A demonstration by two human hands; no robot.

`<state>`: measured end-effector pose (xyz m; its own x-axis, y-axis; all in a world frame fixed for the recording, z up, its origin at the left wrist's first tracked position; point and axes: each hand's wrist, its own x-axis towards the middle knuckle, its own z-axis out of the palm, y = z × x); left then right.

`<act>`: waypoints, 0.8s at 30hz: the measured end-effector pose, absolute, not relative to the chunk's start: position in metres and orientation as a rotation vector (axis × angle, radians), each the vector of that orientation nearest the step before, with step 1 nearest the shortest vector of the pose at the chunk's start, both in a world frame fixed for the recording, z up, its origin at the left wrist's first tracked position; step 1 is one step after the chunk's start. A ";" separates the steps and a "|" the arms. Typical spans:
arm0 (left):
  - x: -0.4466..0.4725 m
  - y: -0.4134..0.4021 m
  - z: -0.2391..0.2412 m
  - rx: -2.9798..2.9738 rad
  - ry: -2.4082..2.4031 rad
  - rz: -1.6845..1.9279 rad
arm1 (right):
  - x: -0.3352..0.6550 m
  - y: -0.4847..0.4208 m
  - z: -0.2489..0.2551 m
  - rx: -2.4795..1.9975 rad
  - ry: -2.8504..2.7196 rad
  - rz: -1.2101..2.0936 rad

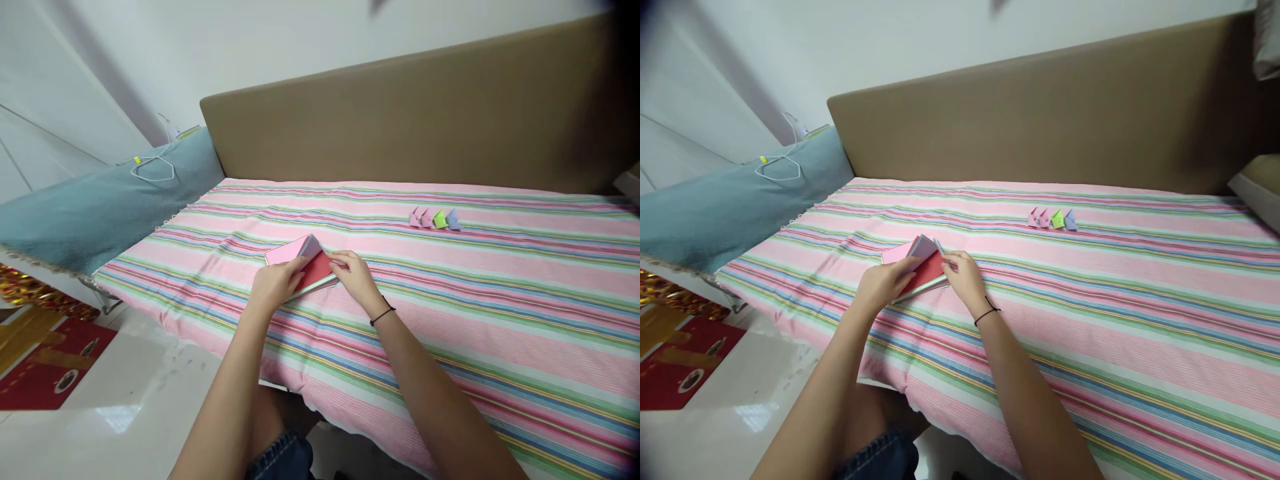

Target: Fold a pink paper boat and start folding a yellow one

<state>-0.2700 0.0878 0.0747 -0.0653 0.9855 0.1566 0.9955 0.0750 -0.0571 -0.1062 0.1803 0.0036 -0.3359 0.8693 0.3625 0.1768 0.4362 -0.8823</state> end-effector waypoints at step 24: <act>-0.279 0.086 0.069 -2.152 -2.166 -0.179 | -0.109 0.185 0.001 -0.917 -1.675 1.044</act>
